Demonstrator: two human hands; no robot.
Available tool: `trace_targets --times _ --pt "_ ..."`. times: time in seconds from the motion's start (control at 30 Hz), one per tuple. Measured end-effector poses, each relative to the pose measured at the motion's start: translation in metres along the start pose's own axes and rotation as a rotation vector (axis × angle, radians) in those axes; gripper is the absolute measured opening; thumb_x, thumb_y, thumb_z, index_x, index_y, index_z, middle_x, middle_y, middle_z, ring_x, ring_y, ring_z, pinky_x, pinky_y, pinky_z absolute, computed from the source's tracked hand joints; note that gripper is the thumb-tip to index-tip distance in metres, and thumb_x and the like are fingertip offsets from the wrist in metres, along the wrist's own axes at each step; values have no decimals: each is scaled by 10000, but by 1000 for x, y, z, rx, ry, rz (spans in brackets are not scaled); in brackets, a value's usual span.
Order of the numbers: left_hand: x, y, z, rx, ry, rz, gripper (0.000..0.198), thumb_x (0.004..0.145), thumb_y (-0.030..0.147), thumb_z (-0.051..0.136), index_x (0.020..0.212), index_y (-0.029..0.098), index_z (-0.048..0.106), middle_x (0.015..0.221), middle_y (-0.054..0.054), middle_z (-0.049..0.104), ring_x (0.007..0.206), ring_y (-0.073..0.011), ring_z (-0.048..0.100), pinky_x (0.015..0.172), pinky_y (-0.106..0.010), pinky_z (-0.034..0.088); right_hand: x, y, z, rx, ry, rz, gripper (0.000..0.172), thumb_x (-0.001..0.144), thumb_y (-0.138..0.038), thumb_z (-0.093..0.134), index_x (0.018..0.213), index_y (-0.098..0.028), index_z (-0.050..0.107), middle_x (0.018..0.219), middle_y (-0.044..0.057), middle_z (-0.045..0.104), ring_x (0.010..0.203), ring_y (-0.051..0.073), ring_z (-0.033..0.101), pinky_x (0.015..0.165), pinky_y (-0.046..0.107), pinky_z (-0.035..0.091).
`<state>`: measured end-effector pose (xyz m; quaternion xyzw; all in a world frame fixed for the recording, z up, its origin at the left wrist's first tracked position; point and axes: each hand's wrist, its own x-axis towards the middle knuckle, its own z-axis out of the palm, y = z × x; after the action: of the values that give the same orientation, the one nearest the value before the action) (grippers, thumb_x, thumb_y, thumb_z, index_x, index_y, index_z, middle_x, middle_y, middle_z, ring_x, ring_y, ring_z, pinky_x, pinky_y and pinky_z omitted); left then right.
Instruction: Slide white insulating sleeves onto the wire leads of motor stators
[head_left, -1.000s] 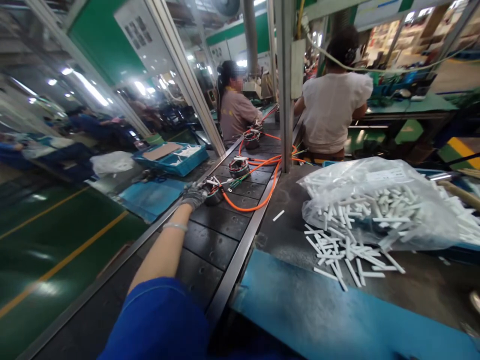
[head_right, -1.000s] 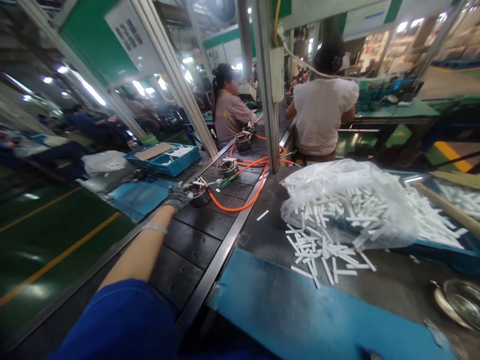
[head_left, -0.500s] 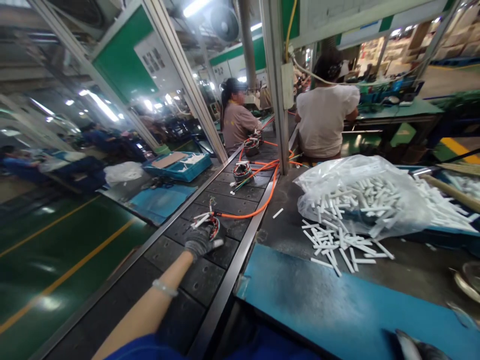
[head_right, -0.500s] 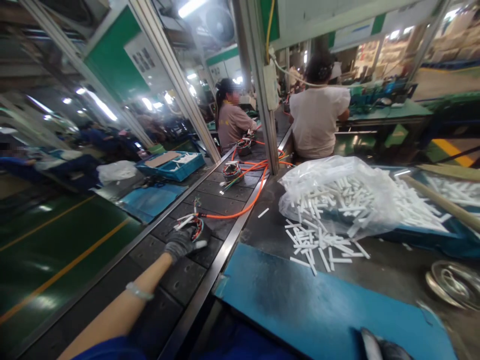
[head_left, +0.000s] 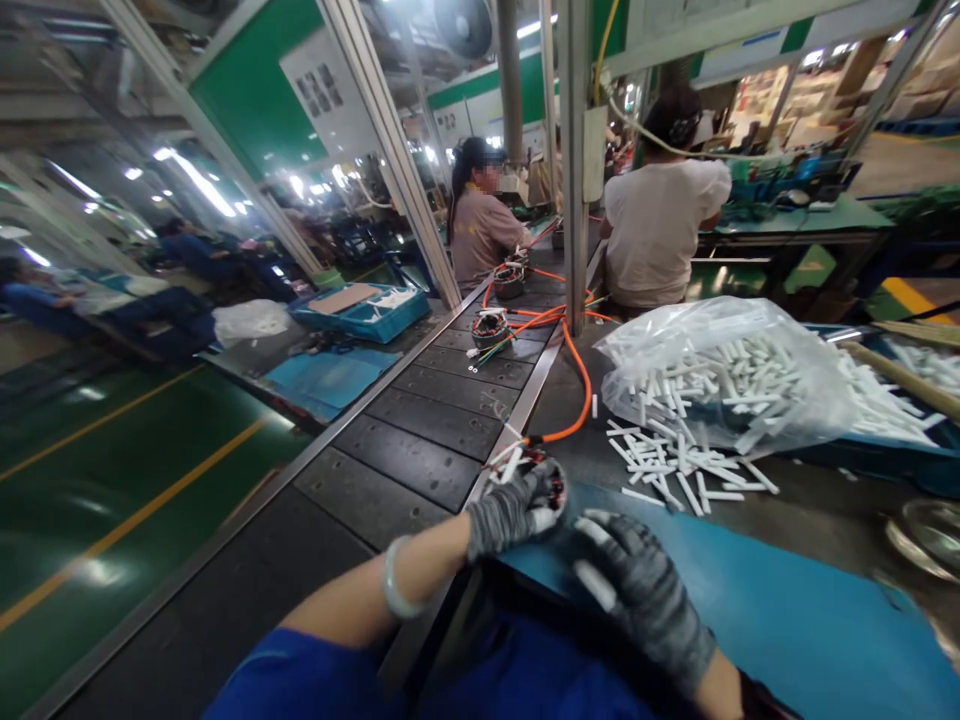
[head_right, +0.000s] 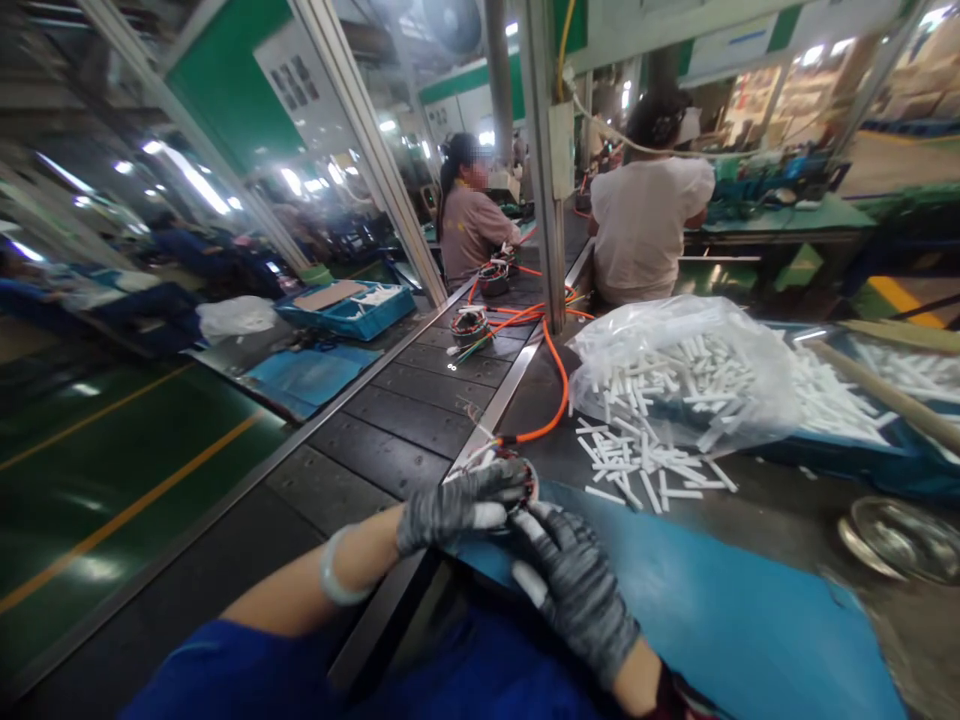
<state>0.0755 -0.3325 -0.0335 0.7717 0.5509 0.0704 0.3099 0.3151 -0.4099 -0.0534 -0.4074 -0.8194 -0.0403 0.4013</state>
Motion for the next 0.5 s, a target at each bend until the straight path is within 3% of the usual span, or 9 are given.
trace_targets --times 0.07,0.1,0.17,0.23,0.27,0.37,0.43,0.5 --pt "10 -2 -24 -63 1 164 594 898 344 624 1474 331 479 1324 -57 683 1187 -239 662 992 -393 526 -3 -3 13 -49 -32 16 400 965 -325 532 1330 -177 604 1253 155 688 1116 286 669 883 451 598" --pt "20 -6 -40 -104 23 311 592 926 300 574 1503 297 444 1356 -92 662 1204 -246 655 993 -411 529 -5 -3 16 -78 -38 26 428 954 -335 548 1347 -172 593 1298 166 665 1159 310 647 905 484 587" --pt "50 -12 -71 -159 88 631 572 958 234 475 1526 228 410 1401 -149 625 1245 -261 631 1025 -453 518 -6 -3 18 -113 -50 28 465 936 -320 566 1378 -177 573 1330 170 647 1203 326 619 945 509 562" --pt "86 -12 -86 -27 46 769 555 953 168 386 1505 173 445 1412 -175 610 1254 -242 623 1063 -438 501 -2 -8 19 -92 -107 1 521 921 -313 576 1428 -200 537 1324 158 653 1204 309 618 980 494 543" --pt "103 -9 -86 144 -87 820 554 929 166 422 1478 178 491 1443 -163 588 1292 -246 595 1086 -427 485 1 -11 21 -75 -154 -7 556 913 -325 587 1453 -210 518 1307 155 662 1183 304 628 985 491 537" --pt "135 9 -65 352 -285 875 474 789 163 636 1252 245 697 1460 -102 588 1322 -282 569 1105 -411 464 8 -19 36 -68 -316 48 612 895 -375 641 1475 -231 508 1211 147 700 1072 311 663 955 505 531" --pt "140 21 -51 494 -378 854 432 690 118 720 1085 287 759 1442 -55 611 1353 -300 543 1127 -426 435 7 -19 47 -57 -345 115 531 912 -400 647 1417 -257 574 1115 125 719 1001 304 673 924 501 528" --pt "137 30 -50 614 -433 808 377 624 88 764 940 293 769 1364 -23 671 1357 -299 540 1155 -437 395 3 -12 54 -1 -331 146 416 934 -432 630 1322 -283 648 1033 93 722 951 276 673 903 465 523"
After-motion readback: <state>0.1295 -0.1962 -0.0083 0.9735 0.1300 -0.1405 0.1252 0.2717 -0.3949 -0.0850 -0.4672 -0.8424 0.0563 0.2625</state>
